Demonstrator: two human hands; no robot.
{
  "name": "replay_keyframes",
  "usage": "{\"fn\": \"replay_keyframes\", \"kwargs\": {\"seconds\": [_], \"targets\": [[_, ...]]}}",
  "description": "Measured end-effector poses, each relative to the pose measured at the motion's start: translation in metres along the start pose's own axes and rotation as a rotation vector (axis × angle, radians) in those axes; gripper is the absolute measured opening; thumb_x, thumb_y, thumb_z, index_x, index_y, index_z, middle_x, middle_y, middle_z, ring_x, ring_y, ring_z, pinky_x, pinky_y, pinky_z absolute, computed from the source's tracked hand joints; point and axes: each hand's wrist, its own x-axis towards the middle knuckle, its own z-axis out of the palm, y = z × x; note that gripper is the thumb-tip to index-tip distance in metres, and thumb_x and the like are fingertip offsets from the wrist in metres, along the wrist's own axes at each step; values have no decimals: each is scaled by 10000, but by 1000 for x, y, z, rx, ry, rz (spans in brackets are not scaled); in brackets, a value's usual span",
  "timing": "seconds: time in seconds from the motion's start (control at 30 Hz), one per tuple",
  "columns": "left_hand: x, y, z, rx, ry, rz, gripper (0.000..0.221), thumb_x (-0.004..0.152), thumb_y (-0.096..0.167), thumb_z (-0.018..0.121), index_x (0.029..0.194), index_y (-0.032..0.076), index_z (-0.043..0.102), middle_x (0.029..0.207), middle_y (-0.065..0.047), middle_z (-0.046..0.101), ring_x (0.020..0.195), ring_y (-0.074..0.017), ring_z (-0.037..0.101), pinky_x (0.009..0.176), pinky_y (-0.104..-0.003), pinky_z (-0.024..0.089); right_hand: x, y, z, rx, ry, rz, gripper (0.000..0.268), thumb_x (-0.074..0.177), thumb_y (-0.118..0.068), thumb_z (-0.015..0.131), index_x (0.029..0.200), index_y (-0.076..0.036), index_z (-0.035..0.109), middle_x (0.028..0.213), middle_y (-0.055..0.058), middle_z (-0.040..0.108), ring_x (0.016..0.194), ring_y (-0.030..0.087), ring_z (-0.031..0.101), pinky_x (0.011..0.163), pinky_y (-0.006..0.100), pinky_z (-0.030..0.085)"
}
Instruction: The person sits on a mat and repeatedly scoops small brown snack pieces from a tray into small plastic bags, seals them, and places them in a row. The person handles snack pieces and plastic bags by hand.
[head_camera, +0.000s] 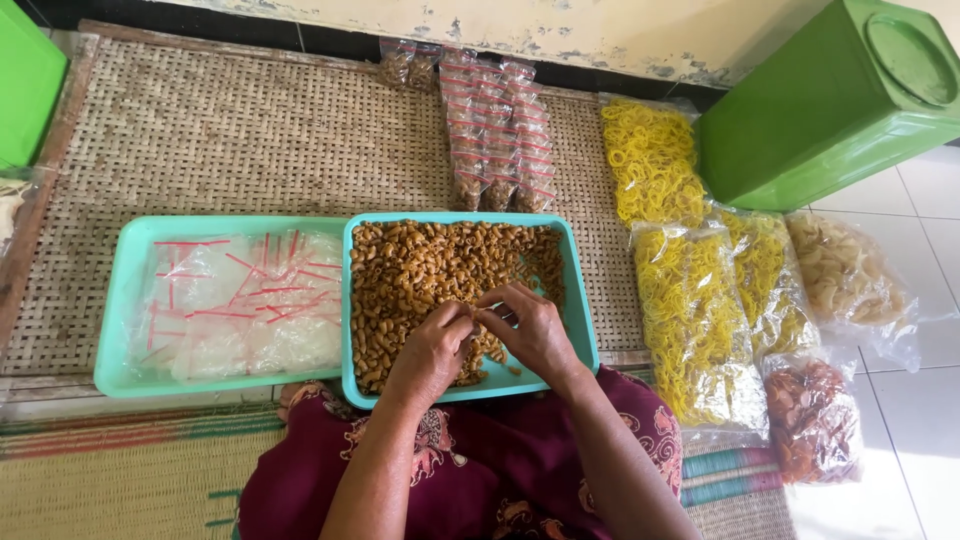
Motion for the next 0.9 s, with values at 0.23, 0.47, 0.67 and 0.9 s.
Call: {"fn": "replay_keyframes", "kwargs": {"seconds": [0.23,0.47,0.67,0.9], "targets": [[1,-6,2,-81,-15,-33,122,895,-15,701,915,98,661,1021,-27,593,906,-254,753,761,-317,662,-23,39,-20,-42,20,178,309,836,-141,822,1138,-135,757,924,97,749,701,218,760,645,328,626],[1,-14,6,-72,-8,-50,113,895,7,700,927,104,651,1026,-43,593,889,-286,745,762,-363,664,-57,98,8,-211,-253,304,729,715,-323,927,1343,-117,620,1098,177,638,804,338,768,773,452,641],[2,-18,11,-69,-13,-48,110,897,17,694,934,111,652,1037,-39,596,894,-284,743,775,-367,663,-47,113,34,-289,-252,302,929,657,-460,936,1453,-188,540,1171,99,553,833,270,754,850,442,619],[3,-14,6,-85,-9,-57,110,897,16,698,928,113,655,1031,-31,593,875,-271,743,761,-345,659,-31,93,42,-387,-268,398,820,658,-509,885,1383,-291,570,1231,48,553,944,360,726,943,508,574]]}}
